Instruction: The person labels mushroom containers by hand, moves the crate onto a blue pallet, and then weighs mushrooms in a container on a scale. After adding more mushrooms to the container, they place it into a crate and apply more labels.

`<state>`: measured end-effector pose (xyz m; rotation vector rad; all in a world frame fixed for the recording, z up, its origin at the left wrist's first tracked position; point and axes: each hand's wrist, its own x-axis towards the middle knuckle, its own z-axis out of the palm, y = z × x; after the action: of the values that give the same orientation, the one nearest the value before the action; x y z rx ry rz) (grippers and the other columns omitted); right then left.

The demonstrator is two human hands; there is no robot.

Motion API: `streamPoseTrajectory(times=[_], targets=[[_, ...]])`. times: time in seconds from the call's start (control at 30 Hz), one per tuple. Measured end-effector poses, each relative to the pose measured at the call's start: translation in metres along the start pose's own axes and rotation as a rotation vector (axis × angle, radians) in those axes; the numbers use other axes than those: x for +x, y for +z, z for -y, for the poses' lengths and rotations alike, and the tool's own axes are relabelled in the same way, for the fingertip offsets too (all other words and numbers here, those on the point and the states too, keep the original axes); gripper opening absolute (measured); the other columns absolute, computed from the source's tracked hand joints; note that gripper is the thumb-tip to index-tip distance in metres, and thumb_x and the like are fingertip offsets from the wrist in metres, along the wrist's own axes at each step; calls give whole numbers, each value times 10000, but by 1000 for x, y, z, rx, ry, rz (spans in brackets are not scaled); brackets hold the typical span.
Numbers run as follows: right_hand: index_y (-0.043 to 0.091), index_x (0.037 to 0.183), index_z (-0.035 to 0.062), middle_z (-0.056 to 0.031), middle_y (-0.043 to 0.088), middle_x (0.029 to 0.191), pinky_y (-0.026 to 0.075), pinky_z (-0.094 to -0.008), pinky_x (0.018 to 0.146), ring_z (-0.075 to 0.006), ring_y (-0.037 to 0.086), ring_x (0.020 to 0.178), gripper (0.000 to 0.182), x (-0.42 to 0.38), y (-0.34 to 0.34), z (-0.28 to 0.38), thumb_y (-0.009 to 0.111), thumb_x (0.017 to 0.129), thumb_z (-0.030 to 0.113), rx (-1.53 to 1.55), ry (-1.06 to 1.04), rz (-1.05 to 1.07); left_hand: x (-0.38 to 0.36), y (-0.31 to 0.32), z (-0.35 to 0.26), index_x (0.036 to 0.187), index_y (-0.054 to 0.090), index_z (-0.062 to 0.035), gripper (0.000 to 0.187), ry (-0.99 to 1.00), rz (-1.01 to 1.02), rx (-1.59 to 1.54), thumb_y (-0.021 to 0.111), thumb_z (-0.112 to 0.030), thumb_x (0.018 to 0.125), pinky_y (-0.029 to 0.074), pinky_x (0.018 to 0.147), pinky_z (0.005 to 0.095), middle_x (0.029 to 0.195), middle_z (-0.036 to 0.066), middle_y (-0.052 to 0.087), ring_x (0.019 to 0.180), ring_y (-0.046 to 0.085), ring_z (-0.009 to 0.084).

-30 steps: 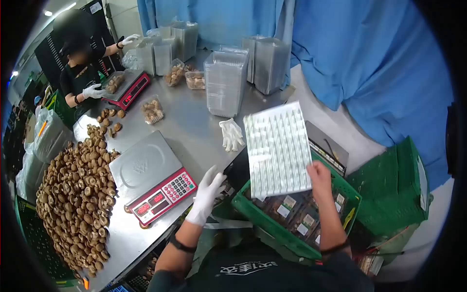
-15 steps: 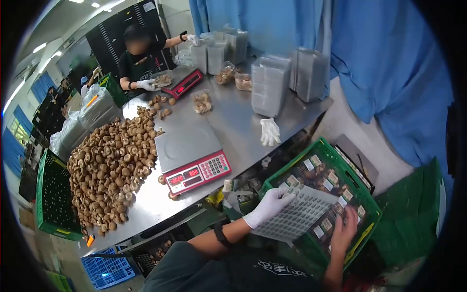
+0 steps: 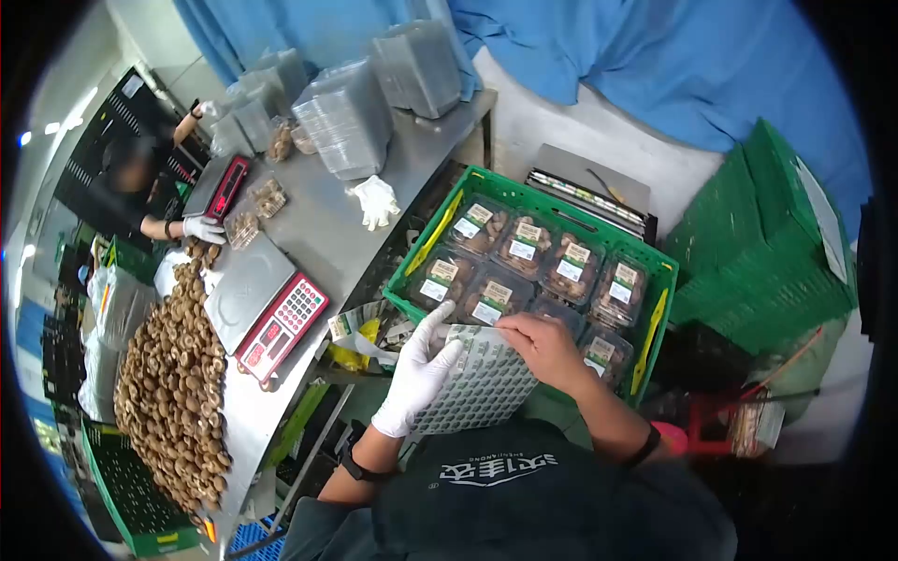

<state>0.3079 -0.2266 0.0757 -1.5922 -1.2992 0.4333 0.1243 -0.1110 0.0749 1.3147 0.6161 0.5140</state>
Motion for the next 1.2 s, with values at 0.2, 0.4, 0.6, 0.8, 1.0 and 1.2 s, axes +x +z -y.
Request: streamPoseTrajectory(times=[0.2, 0.4, 0.6, 0.8, 1.0, 1.2], targets=[[674, 1025, 23, -148, 689, 889, 527, -350, 707, -311, 673, 784, 150, -11, 6, 4, 648, 919, 126, 58, 171, 24, 14, -10, 3, 1122, 673, 15, 228, -76, 95, 88, 553, -143, 1011, 432, 682, 187, 847, -42, 640, 751, 511, 17], [675, 1061, 40, -92, 641, 987, 509, -309, 767, -241, 644, 886, 204, -2, 20, 29, 702, 861, 71, -138, -14, -144, 22, -19, 9, 1021, 670, 16, 247, -70, 210, 52, 530, -187, 1031, 411, 652, 195, 791, -59, 596, 729, 464, 18], [665, 1009, 75, -67, 588, 906, 505, -388, 723, -282, 620, 856, 231, 7, 27, 38, 734, 789, 89, -324, -189, -67, 22, -26, 3, 987, 650, 22, 273, -69, 349, 155, 520, -212, 1040, 391, 632, 209, 776, -61, 559, 723, 425, 26], [660, 934, 54, -63, 599, 913, 508, -379, 712, -280, 630, 819, 144, 9, 31, 39, 728, 808, 75, -381, -224, -15, 25, -33, 16, 1022, 661, 6, 313, -40, 368, 117, 509, -266, 1046, 384, 614, 208, 754, -69, 551, 692, 426, 32], [640, 919, 63, -68, 585, 914, 490, -375, 724, -270, 609, 817, 140, 12, 27, 32, 648, 780, 52, -493, -402, 52, 26, -31, 20, 1047, 670, 8, 282, -295, 362, -353, 530, -236, 1025, 467, 719, 233, 893, -3, 659, 789, 579, 64], [610, 914, 68, -58, 562, 894, 485, -352, 740, -232, 594, 813, 175, 7, 26, 31, 642, 742, 56, -501, -592, 70, 28, -34, 32, 993, 681, 9, 209, -378, 394, -457, 515, -116, 973, 476, 774, 255, 960, 51, 694, 834, 626, 123]])
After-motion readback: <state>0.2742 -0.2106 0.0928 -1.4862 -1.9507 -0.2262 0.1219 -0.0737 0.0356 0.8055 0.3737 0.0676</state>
